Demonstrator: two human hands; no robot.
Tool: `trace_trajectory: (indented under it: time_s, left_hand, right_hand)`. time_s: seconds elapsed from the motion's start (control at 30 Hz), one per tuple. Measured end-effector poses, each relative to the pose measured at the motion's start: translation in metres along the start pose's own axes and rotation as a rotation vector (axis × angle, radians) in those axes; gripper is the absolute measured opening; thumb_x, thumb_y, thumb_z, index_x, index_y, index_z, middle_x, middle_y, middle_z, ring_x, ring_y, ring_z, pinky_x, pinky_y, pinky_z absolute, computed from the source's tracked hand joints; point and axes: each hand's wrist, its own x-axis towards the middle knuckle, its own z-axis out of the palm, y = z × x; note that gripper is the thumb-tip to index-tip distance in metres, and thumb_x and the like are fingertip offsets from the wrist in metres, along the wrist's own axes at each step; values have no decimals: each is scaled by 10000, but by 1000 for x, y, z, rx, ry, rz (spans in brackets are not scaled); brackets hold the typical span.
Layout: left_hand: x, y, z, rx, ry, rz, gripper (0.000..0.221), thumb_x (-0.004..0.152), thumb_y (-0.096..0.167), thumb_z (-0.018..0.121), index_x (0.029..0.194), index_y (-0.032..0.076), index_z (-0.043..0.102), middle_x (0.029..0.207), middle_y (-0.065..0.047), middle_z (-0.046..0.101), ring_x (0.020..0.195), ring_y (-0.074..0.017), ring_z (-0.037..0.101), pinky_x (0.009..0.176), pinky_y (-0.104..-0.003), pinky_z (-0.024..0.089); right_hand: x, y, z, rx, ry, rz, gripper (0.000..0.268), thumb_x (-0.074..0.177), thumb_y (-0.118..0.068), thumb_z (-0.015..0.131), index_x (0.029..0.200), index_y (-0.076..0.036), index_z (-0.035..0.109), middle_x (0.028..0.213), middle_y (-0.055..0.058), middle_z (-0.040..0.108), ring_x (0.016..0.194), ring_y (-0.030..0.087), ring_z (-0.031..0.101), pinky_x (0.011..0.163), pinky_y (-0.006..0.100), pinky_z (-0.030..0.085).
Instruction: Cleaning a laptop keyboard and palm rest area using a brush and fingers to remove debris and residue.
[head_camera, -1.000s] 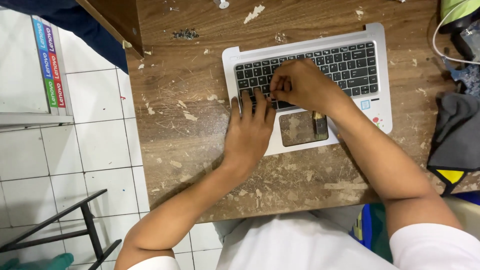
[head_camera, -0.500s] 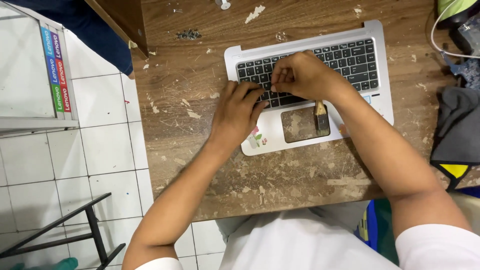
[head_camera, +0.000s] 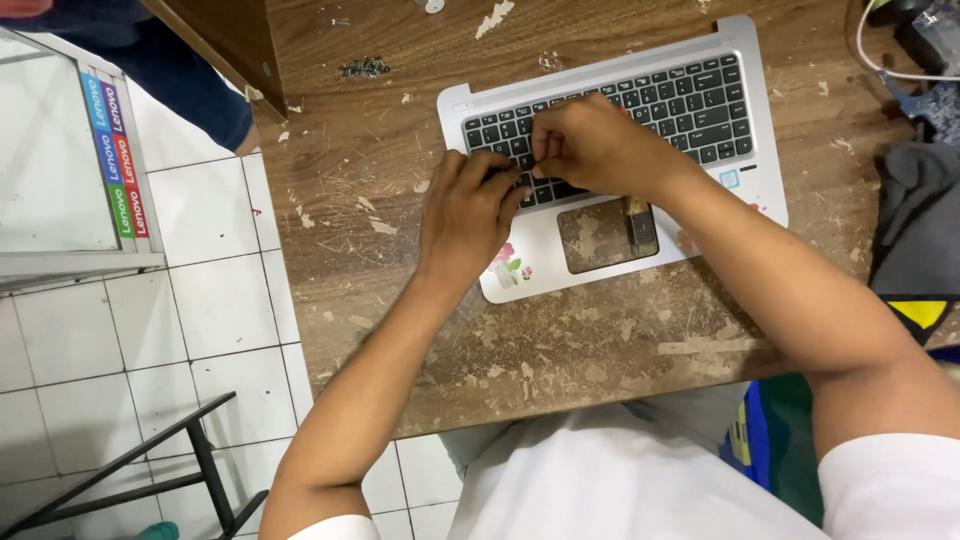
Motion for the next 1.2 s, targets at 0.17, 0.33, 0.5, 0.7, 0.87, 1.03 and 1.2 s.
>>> trace_trajectory:
  time_s: [0.17, 0.33, 0.5, 0.7, 0.87, 1.03, 1.2]
  left_hand:
    - [1, 2, 1, 51, -57, 0, 215, 1054, 269, 761, 1137, 87, 839, 1115, -15, 766, 974, -265, 546, 788, -399, 494]
    - [-3, -5, 18, 126, 81, 113, 138, 1025, 206, 768, 999, 90, 838, 983, -54, 703, 913, -214, 608, 778, -371, 514]
    - [-8, -13, 27, 194, 118, 168, 138, 1039, 191, 744, 969, 92, 809, 959, -58, 697, 912, -226, 628, 732, -353, 525]
    - [-7, -9, 8, 101, 12, 115, 131, 1058, 182, 732, 1048, 92, 827, 1002, -65, 726, 960, -218, 643, 732, -339, 545]
    - [-2, -6, -2, 64, -7, 92, 152, 1055, 202, 734, 1055, 77, 820, 998, -63, 716, 976, -219, 644, 721, -349, 555]
    - [-3, -3, 1, 136, -3, 75, 136, 1035, 203, 746, 1017, 84, 811, 972, -58, 703, 967, -224, 639, 710, -356, 559]
    - [-9, -11, 19, 211, 18, 112, 169, 1081, 226, 695, 1037, 108, 809, 952, -37, 687, 968, -198, 631, 707, -318, 564]
  right_hand:
    - [-14, 18, 5, 3, 91, -191, 103, 969, 45, 798, 1021, -33, 753, 964, 97, 749, 869, 227, 690, 751, 347, 572]
    - [-20, 24, 21, -108, 254, -367, 123, 907, 39, 856, 980, 5, 763, 903, 150, 725, 870, 327, 750, 772, 427, 608]
    - [-19, 20, 27, -232, 289, -484, 130, 956, -38, 857, 1040, 40, 797, 982, 163, 726, 962, 360, 746, 902, 445, 612]
    - [-9, 29, 20, -392, 278, -600, 175, 923, -151, 894, 1034, -28, 837, 999, 97, 742, 985, 294, 718, 911, 422, 594]
    - [-10, 25, 20, -438, 248, -593, 174, 924, -194, 892, 996, -42, 847, 1002, 78, 753, 992, 276, 710, 896, 409, 600]
    - [-8, 30, 24, -519, 229, -538, 146, 944, -210, 877, 966, -66, 862, 993, 44, 761, 1013, 225, 711, 899, 368, 596]
    - [-6, 28, 17, -479, 210, -573, 166, 951, -185, 864, 1006, -29, 852, 1017, 79, 757, 989, 264, 715, 899, 396, 600]
